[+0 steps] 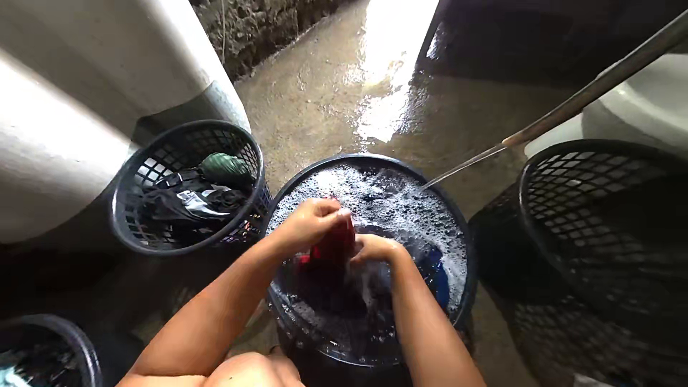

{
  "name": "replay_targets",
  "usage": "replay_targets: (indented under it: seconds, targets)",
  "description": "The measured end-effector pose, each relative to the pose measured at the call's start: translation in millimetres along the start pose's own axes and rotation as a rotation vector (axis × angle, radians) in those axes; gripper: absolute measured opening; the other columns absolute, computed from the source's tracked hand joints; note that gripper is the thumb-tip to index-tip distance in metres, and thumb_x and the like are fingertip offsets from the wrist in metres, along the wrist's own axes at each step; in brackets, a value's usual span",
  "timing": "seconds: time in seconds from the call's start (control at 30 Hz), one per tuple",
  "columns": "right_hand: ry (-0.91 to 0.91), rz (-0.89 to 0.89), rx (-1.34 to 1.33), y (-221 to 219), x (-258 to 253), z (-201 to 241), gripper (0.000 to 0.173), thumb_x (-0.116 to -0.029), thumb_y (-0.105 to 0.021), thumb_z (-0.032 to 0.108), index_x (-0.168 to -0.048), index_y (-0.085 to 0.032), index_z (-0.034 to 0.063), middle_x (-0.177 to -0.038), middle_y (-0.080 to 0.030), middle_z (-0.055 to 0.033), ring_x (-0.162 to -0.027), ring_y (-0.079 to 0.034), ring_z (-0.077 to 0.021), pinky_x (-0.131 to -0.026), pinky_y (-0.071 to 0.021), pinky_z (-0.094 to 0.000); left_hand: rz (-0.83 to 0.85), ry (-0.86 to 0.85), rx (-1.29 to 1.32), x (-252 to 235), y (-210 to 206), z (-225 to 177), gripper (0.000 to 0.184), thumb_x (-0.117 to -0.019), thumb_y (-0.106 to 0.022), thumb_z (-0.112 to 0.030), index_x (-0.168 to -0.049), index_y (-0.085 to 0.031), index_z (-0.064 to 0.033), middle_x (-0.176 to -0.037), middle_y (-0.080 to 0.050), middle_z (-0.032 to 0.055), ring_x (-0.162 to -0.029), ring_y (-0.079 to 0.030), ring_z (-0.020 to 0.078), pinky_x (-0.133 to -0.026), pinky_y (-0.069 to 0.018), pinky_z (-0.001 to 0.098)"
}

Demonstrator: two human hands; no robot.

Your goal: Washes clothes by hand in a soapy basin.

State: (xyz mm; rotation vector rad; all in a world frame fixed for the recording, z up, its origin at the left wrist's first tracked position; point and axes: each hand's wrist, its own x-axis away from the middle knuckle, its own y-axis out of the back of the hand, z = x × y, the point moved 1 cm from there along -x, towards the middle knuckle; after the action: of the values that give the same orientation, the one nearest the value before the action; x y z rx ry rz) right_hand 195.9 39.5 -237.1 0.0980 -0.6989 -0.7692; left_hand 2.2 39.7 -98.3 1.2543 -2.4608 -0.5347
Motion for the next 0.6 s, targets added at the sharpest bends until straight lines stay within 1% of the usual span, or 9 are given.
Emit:
replay_targets:
  seconds: [0.1,0.2,0.23,0.3,0.37,0.43,0.5,0.53,0.6]
  targets:
    - [0.206,-0.158,-0.313,-2,15,10,0.048,-0.0895,-0.07,0.007,-0.135,-0.059,-0.0023,-0.125,-0.067,-0.0169,-0.113,-0.066,-0.0196,-0.101,-0.0543,-0.0401,-0.215,-0.176,0.199,23,27,-50,0.025,-0.1052,-0.053,-0.018,-0.088,-0.069,-0.0107,-0.074,-0.066,-0.0052,-0.065,-0.062,0.0023,-0.06,-0.0552,0.0217]
    - [0.401,-0.332,-0.532,19,43,17,0.03,-0.093,-0.058,0.005,-0.121,-0.066,-0.0011,-0.107,-0.071,-0.0075,-0.095,-0.067,-0.0092,-0.087,-0.058,-0.0317,-0.254,-0.257,0.288,48,55,-63,0.017,-0.0962,-0.059,-0.011,-0.108,-0.072,-0.0125,-0.092,-0.075,-0.0042,-0.08,-0.071,0.005,-0.071,-0.0621,0.0237]
    - [0.454,-0.365,-0.567,30,56,17,0.031,-0.0899,-0.058,0.004,-0.12,-0.066,0.0024,-0.103,-0.072,-0.0045,-0.091,-0.067,-0.0081,-0.085,-0.058,-0.0312,-0.281,-0.26,0.236,54,64,-61,0.021,-0.0935,-0.06,-0.008,-0.11,-0.071,-0.0135,-0.094,-0.075,-0.0055,-0.081,-0.071,0.004,-0.072,-0.0621,0.0227]
    - [0.56,-0.397,-0.63,51,79,11,0.041,-0.0838,-0.056,0.003,-0.123,-0.063,0.0117,-0.096,-0.073,0.0005,-0.083,-0.067,-0.0063,-0.076,-0.0583,-0.0298,-0.388,-0.2,0.079,61,81,-52,0.021,-0.0904,-0.058,-0.004,-0.103,-0.072,-0.0148,-0.086,-0.074,-0.0097,-0.072,-0.069,-0.0007,-0.064,-0.0601,0.018]
    - [0.568,-0.458,-0.661,66,95,7,0.05,-0.0801,-0.055,0.002,-0.127,-0.061,0.0162,-0.094,-0.072,0.0016,-0.076,-0.067,-0.0066,-0.069,-0.0595,-0.0293,-0.424,-0.066,-0.046,60,92,-40,0.018,-0.0904,-0.06,-0.001,-0.102,-0.071,-0.0095,-0.082,-0.073,-0.0067,-0.069,-0.068,-0.0002,-0.063,-0.059,0.018]
    - [0.431,-0.541,-0.506,74,101,6,0.056,-0.0799,-0.059,0.002,-0.134,-0.06,0.0147,-0.103,-0.07,-0.0029,-0.084,-0.067,-0.0125,-0.072,-0.0594,-0.0341,-0.389,0.089,-0.059,47,91,-24,0.014,-0.0939,-0.061,0.001,-0.103,-0.071,-0.0038,-0.081,-0.073,0.001,-0.068,-0.068,0.0056,-0.065,-0.0588,0.0241]
    - [0.165,-0.594,-0.208,75,92,7,0.054,-0.0849,-0.067,0.001,-0.137,-0.063,0.0128,-0.128,-0.063,-0.0143,-0.109,-0.063,-0.0275,-0.087,-0.055,-0.0492,-0.353,0.209,-0.105,20,80,9,0.014,-0.0972,-0.063,-0.003,-0.109,-0.07,-0.0012,-0.089,-0.072,0.0091,-0.077,-0.068,0.0153,-0.073,-0.0587,0.037]
    - [0.038,-0.608,-0.101,71,80,8,0.049,-0.0869,-0.072,0.002,-0.135,-0.066,0.0123,-0.137,-0.057,-0.0199,-0.12,-0.059,-0.0353,-0.095,-0.0514,-0.057,-0.321,0.27,-0.14,5,71,32,0.021,-0.098,-0.063,-0.006,-0.118,-0.067,-0.0009,-0.096,-0.072,0.0157,-0.084,-0.069,0.0242,-0.08,-0.0574,0.0468]
    - [-0.133,-0.636,-0.002,59,50,9,0.041,-0.0896,-0.076,0.01,-0.13,-0.07,0.0116,-0.142,-0.055,-0.0236,-0.128,-0.055,-0.0406,-0.103,-0.0475,-0.0611,-0.206,0.385,-0.234,-17,40,79,0.04,-0.1,-0.059,-0.01,-0.14,-0.053,-0.0073,-0.105,-0.068,0.0246,-0.093,-0.068,0.0376,-0.084,-0.0551,0.0581]
